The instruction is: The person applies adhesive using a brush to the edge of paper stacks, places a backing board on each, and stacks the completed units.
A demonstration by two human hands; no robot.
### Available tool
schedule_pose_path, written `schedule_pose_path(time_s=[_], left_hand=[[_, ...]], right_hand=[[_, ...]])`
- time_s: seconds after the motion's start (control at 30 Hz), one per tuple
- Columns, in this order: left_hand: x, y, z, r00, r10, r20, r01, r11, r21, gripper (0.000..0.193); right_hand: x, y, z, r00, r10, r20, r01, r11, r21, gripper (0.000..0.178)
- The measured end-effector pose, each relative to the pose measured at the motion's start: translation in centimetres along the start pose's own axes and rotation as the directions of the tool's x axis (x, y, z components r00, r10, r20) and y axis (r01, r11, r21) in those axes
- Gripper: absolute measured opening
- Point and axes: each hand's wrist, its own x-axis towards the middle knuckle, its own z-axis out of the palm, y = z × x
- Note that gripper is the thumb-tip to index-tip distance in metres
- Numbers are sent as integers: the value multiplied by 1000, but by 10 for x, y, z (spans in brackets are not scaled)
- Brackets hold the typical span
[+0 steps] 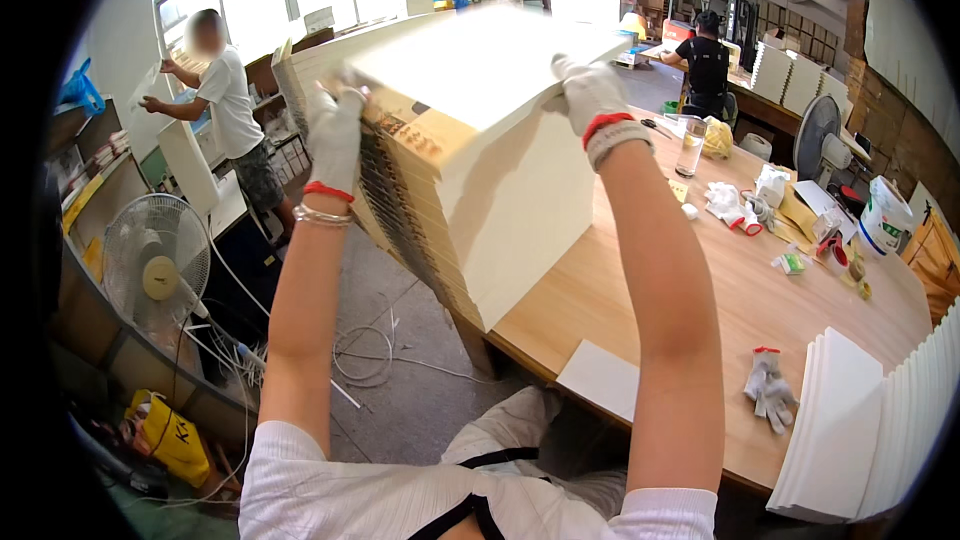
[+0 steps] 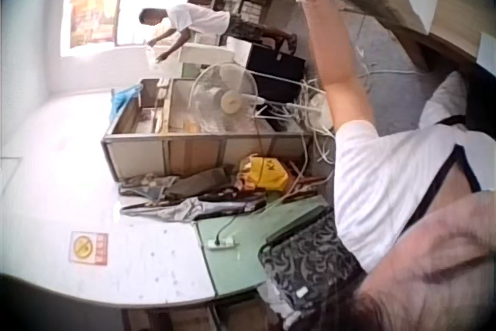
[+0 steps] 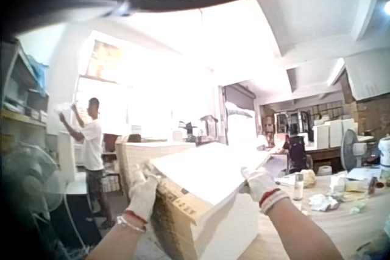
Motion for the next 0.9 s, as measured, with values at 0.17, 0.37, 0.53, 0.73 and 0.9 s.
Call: schedule_pose_path(time_s=[0.17,0.37,0.53,0.73,0.9], left_hand=[[46,-82,-9,990,-131,49,138,974,-182,80],[51,-83,3,988,-156,7,147,919,-367,44],[-35,-56,-12,959,245,-140,-259,962,-92,70],[-227,-78,29,-8,606,795,-640,608,-470,89],[-293,-154,100,-147,286,947,-677,669,-307,86]], right_hand=[[19,-48,10,715,584,384,-699,575,426,51],[17,-47,-12,544,703,459,-835,507,213,54],[-113,-12,-48,769,361,528,-600,694,399,68],[-339,-40,-161,368,442,818,-540,817,-199,112],[-417,-61,-164,267,624,735,-438,757,-484,110]])
